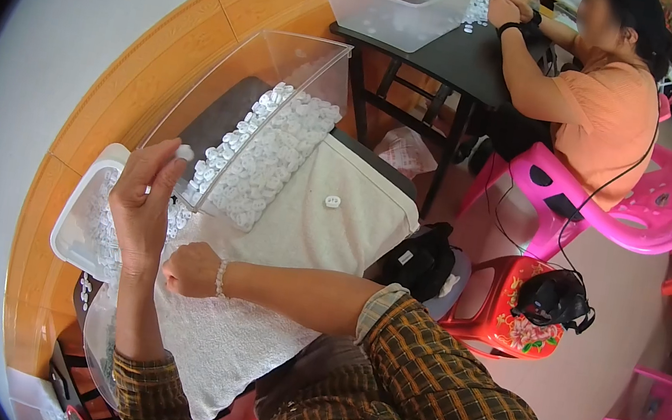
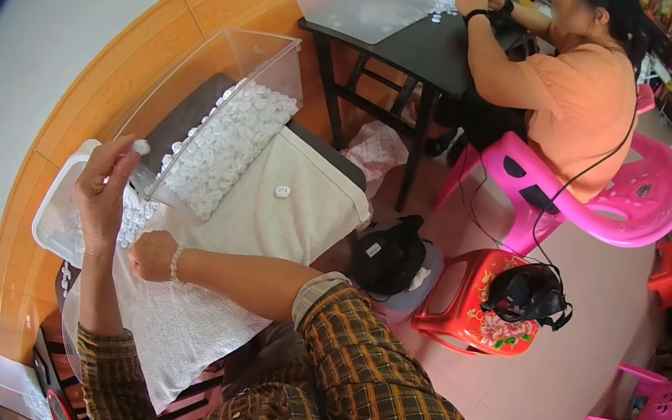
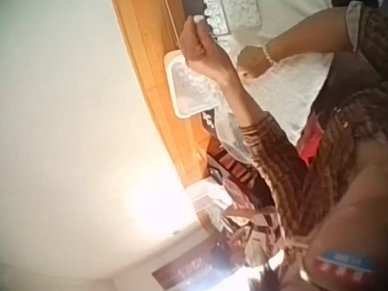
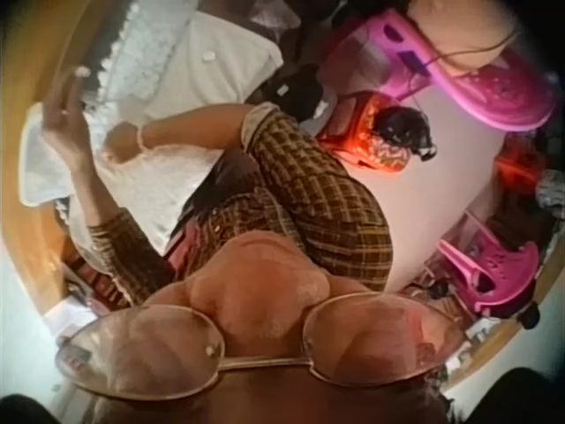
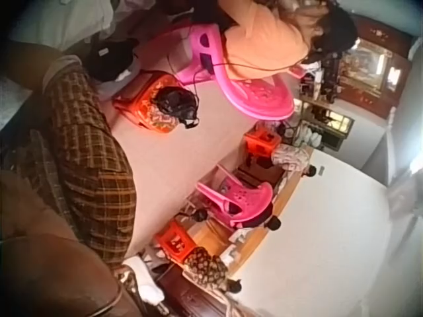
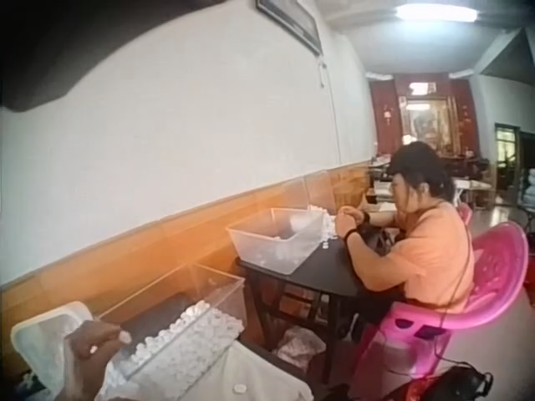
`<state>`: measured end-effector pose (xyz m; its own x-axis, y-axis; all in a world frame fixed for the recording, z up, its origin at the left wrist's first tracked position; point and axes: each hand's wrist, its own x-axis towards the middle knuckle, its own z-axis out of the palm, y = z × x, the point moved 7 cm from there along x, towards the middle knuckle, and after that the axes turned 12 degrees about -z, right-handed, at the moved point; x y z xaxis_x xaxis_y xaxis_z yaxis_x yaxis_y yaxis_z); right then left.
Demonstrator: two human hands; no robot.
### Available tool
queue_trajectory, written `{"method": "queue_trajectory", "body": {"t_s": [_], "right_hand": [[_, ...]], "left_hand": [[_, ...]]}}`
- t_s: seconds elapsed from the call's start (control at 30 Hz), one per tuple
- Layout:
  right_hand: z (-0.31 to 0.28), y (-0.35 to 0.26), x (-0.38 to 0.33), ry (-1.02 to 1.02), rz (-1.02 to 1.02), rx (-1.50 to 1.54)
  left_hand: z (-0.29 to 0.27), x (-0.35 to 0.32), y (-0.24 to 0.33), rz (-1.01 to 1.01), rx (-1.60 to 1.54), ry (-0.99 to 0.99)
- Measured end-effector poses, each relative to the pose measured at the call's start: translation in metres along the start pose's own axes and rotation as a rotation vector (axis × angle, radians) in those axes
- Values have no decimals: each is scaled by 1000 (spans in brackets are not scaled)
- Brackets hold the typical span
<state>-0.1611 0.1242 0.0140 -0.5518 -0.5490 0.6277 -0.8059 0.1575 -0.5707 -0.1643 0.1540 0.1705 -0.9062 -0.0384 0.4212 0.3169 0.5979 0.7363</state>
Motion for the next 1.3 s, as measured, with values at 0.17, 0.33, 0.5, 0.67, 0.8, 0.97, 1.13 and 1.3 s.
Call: {"method": "queue_trajectory", "body": {"t_s": [0.17,0.33,0.5,0.67,0.8,0.97,1.13,1.3], "right_hand": [[-2,0,-1,12,-18,-3],[-4,15,0,104,168,159],[-12,19,-4,101,200,239],[1,9,-4,47,117,302],[-1,13,-2,80,103,385],[-8,4,-3,-16,243,640],[-6,-10,0,-31,311,672],[-8,-13,-2,13,339,697]], "left_hand": [[-14,-33,7,287,287,158],[-45,-102,-59,188,339,286],[-54,-132,-145,-239,56,306],[-44,-144,-173,-496,-251,221],[-45,-146,-171,-566,-310,220],[-51,-140,-177,-639,-588,224],[-54,-145,-193,-693,-820,208],[-48,-149,-188,-713,-1000,135]]}}
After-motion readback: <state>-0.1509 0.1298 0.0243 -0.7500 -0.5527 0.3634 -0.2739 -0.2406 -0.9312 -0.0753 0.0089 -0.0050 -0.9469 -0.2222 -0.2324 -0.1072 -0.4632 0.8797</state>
